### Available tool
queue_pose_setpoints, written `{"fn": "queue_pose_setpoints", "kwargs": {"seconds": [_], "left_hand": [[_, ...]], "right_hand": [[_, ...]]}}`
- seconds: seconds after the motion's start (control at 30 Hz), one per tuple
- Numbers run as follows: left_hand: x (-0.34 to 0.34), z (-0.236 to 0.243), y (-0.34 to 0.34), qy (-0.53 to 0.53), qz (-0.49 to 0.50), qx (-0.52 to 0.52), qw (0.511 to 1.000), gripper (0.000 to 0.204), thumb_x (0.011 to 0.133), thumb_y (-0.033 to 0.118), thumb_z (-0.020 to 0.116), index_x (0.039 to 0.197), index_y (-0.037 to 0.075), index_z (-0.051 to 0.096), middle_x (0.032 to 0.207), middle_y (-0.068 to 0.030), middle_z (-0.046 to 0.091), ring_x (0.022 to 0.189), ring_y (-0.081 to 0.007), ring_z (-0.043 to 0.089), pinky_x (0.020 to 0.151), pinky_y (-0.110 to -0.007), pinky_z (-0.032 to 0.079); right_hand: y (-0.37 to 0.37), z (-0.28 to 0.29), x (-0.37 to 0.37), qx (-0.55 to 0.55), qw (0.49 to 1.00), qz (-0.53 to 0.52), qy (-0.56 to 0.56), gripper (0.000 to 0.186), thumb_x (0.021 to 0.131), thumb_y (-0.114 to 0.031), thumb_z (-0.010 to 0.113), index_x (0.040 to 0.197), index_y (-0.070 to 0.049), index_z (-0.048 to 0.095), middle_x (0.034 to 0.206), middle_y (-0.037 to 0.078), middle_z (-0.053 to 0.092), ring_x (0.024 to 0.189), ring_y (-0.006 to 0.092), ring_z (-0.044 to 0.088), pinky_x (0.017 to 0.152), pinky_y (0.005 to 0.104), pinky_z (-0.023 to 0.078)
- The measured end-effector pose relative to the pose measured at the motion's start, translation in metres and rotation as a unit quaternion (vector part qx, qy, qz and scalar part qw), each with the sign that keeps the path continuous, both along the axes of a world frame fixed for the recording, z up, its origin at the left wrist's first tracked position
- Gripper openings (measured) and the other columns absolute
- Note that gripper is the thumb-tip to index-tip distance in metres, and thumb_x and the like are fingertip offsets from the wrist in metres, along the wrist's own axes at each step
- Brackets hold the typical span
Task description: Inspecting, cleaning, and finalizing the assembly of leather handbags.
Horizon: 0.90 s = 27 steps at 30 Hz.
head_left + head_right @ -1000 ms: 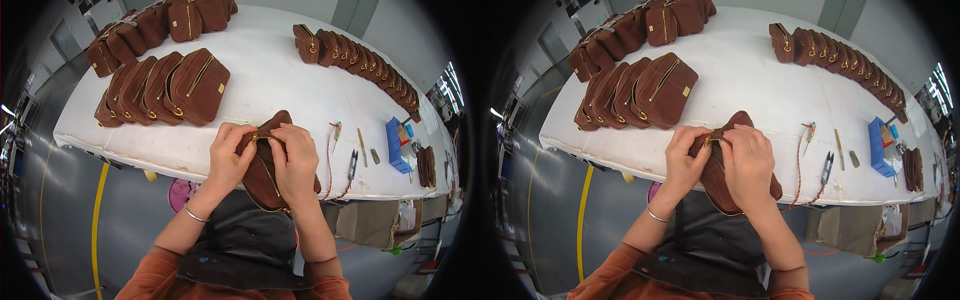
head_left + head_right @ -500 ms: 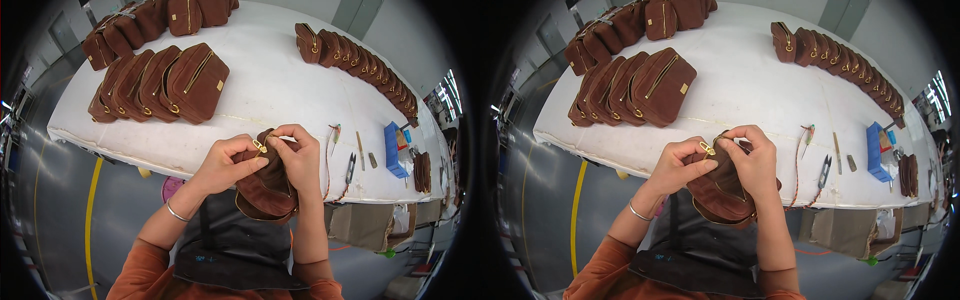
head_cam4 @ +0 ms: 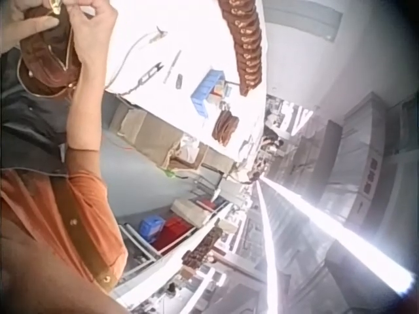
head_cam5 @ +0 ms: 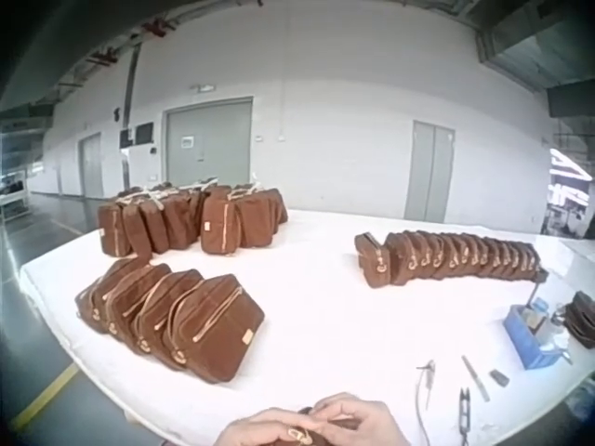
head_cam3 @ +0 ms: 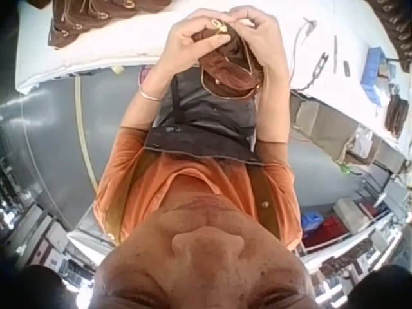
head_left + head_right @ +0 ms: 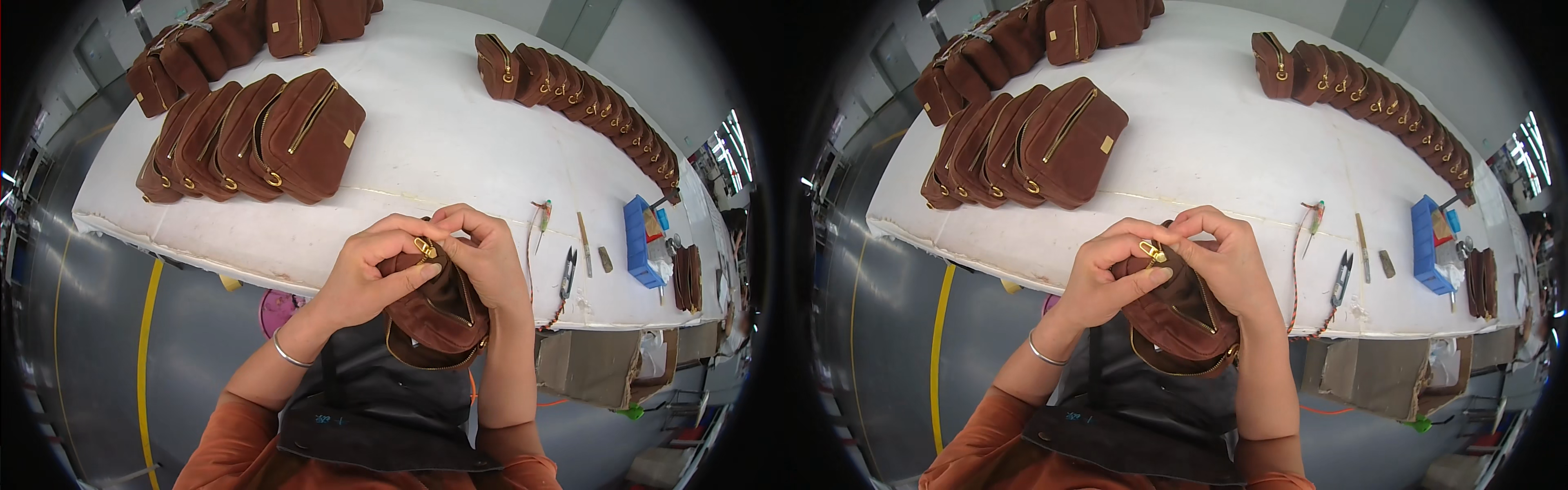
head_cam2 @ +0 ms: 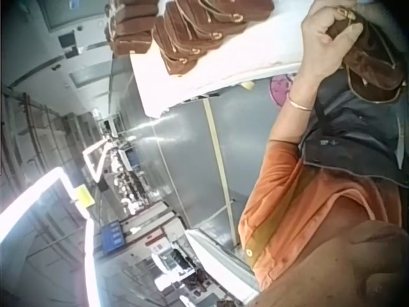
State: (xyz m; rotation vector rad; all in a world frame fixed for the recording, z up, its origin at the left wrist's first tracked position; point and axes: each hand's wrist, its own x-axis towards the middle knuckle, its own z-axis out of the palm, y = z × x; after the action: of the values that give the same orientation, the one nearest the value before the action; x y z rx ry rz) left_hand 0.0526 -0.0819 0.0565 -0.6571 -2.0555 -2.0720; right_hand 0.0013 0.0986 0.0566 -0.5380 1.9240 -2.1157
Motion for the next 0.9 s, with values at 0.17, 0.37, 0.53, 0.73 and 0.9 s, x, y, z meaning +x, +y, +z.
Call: {"fn": "queue_pose_setpoints", "kwargs": {"seconds": [0.17, 0.37, 0.53, 0.73, 0.9], "left_hand": [[0.000, -0.001, -0.001, -0.004, -0.004, -0.024, 1.000, 0.008, 0.085, 0.002, 0.068, 0.092, -0.001, 0.065, 0.112, -0.0046, 0.060, 0.090, -0.0079, 0.054, 0.076, -0.022, 0.044], [0.001, -0.005, -0.007, -0.007, 0.003, -0.022, 1.000, 0.010, 0.087, 0.002, 0.066, 0.096, -0.001, 0.065, 0.112, -0.0051, 0.057, 0.098, -0.0104, 0.054, 0.085, -0.025, 0.044], [0.002, -0.005, -0.007, -0.020, -0.005, -0.011, 1.000, 0.011, 0.087, 0.002, 0.065, 0.098, -0.001, 0.065, 0.113, -0.0055, 0.056, 0.098, -0.0105, 0.053, 0.085, -0.025, 0.044], [0.003, -0.007, -0.007, -0.023, -0.010, 0.009, 1.000, 0.012, 0.087, 0.002, 0.065, 0.098, -0.002, 0.065, 0.114, -0.0052, 0.055, 0.096, -0.0093, 0.053, 0.084, -0.024, 0.045], [0.003, -0.013, -0.006, -0.014, 0.000, 0.028, 0.999, 0.008, 0.087, 0.001, 0.063, 0.094, -0.002, 0.064, 0.113, -0.0049, 0.055, 0.097, -0.0077, 0.053, 0.082, -0.023, 0.045]], "right_hand": [[0.004, 0.006, 0.007, -0.086, 0.994, 0.007, -0.068, 0.017, 0.084, 0.004, 0.063, 0.101, 0.000, 0.062, 0.109, 0.006, 0.058, 0.100, 0.0148, 0.059, 0.090, 0.0292, 0.049], [-0.001, 0.008, 0.030, 0.044, 0.984, -0.040, 0.169, 0.025, 0.075, 0.006, 0.065, 0.097, -0.004, 0.060, 0.106, 0.008, 0.054, 0.102, 0.0193, 0.056, 0.090, 0.0305, 0.045], [-0.007, 0.014, 0.035, 0.110, 0.956, -0.077, 0.261, 0.027, 0.071, 0.008, 0.063, 0.095, -0.003, 0.060, 0.103, 0.011, 0.055, 0.099, 0.0239, 0.058, 0.086, 0.0319, 0.047], [-0.012, 0.011, 0.035, 0.151, 0.925, -0.102, 0.332, 0.024, 0.069, 0.009, 0.062, 0.090, -0.003, 0.061, 0.100, 0.012, 0.056, 0.094, 0.0263, 0.058, 0.080, 0.0328, 0.048], [-0.016, 0.005, 0.046, 0.151, 0.908, -0.143, 0.364, 0.022, 0.070, 0.010, 0.061, 0.088, -0.002, 0.063, 0.102, 0.012, 0.057, 0.093, 0.0254, 0.058, 0.078, 0.0316, 0.048]]}}
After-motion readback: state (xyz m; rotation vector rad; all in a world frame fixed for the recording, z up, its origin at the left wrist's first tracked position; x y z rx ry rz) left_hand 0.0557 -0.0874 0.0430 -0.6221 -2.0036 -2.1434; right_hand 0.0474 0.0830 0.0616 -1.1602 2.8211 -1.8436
